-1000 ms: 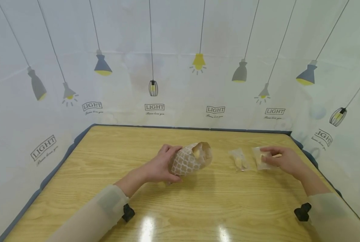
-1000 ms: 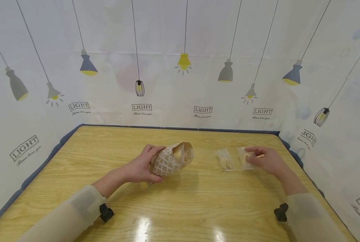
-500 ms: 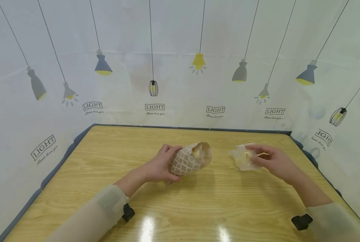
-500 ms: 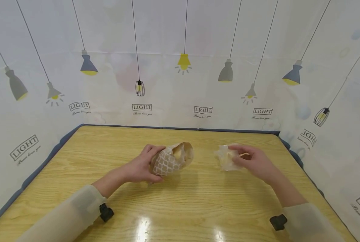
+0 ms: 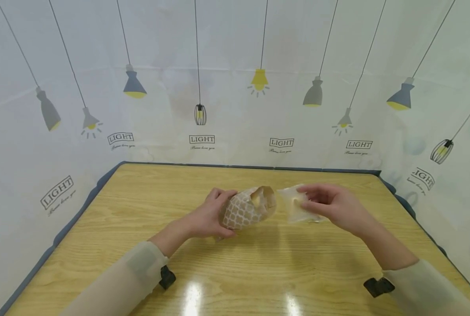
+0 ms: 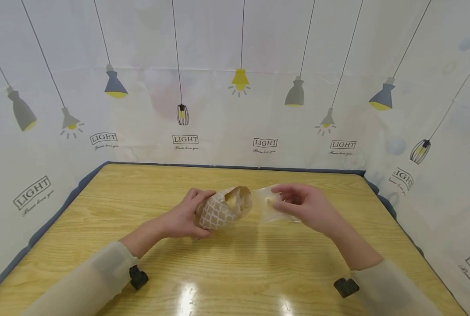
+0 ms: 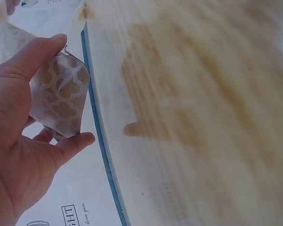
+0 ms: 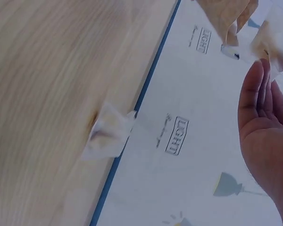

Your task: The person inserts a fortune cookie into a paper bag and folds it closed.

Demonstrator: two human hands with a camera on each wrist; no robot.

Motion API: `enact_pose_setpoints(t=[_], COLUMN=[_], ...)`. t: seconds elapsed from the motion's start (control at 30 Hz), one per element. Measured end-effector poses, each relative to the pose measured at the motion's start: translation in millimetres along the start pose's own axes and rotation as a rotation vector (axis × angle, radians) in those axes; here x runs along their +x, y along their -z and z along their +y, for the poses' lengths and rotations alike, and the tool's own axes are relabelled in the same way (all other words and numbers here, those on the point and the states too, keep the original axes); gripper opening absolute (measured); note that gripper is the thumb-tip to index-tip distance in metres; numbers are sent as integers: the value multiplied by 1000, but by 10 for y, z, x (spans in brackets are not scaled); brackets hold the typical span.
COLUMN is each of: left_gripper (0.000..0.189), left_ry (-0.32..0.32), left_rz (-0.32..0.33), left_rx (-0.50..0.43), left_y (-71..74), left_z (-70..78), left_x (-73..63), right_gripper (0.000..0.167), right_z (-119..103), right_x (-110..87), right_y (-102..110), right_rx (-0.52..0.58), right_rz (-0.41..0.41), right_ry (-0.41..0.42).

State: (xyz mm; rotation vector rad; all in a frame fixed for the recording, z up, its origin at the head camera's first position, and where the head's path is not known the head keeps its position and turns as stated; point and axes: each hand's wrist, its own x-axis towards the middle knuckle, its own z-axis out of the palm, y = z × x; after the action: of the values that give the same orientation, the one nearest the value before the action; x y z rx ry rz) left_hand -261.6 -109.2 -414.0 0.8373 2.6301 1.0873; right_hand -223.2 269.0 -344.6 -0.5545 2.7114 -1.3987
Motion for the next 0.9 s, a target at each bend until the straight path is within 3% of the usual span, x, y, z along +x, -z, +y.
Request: enact_pose_setpoints(t=[0.3, 0.53, 0.73, 0.9], left_gripper=[113, 115, 114, 114], left_ry=[-30, -68, -66, -61], left_rz=[6, -5, -5, -7], left_rx=[22, 25, 12, 9], left_y=[-27, -29, -28, -37], left_z=[-5, 16, 23, 8], left_x=[6, 5, 0, 9], right_gripper=[32, 32, 31, 31], right_z=[-195, -234, -246, -286], right_x=[153, 216, 263, 289], right_y=[-191, -301, -385, -415], right_rx=[2, -29, -122, -131], right_rz=[-41, -26, -1, 8], right_ry=[10, 12, 61, 51])
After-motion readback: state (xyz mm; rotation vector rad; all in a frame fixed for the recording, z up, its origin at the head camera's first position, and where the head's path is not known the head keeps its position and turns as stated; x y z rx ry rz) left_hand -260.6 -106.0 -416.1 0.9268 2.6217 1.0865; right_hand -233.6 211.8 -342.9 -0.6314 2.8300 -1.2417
